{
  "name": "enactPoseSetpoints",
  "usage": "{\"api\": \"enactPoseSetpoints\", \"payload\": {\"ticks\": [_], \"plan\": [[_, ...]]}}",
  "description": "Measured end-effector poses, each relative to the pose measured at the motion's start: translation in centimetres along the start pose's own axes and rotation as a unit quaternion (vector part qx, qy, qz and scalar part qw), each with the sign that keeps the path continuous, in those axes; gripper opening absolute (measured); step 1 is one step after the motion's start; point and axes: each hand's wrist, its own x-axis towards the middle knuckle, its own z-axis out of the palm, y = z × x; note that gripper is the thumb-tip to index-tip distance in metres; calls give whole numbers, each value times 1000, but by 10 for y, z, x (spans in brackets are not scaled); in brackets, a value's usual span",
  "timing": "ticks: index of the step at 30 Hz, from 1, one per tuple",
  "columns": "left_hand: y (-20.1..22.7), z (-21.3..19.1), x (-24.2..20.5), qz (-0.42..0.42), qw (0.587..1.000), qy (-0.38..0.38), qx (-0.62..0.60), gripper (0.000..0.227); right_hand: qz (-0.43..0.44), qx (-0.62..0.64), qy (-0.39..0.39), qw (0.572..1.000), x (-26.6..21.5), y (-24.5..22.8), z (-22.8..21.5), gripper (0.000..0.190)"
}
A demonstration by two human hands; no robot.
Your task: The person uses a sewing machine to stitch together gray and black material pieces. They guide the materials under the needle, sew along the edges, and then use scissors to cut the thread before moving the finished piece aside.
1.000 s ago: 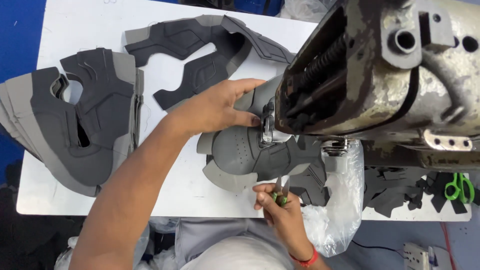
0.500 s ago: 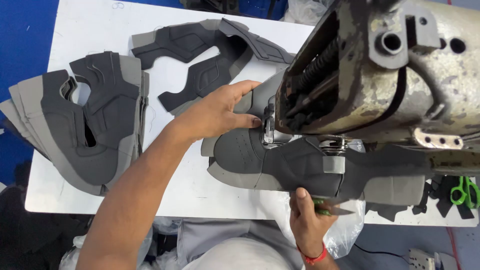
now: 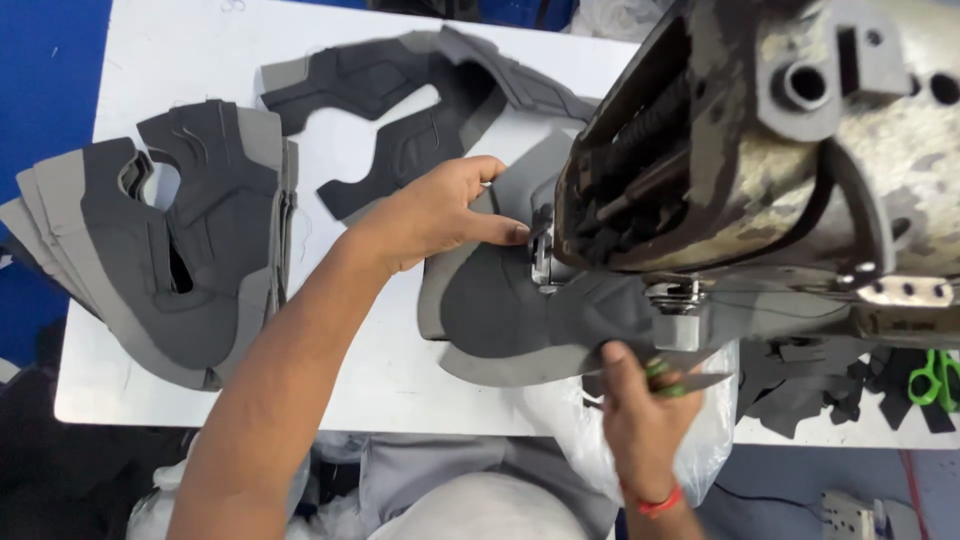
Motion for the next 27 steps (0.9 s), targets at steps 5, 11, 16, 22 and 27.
{"api": "enactPoseSetpoints", "payload": {"ticks": [5, 11, 16, 22, 27], "plan": [[-27, 12, -14, 59, 989, -10, -139, 59, 14, 7, -15, 1000, 41, -47, 20, 15], [-36, 59, -46, 124, 972, 152, -133, 51, 109, -147, -59, 981, 34, -33, 0, 18], [-46, 66, -48, 158, 961, 194, -122, 47, 134, -270, -70, 951, 28, -41, 13, 27], [-49, 64, -45, 165, 955, 174, -176, 49, 99, -270, -99, 953, 25, -55, 24, 31], [-49, 64, -43, 163, 956, 193, -151, 48, 95, -288, -98, 948, 29, -64, 33, 31]]}}
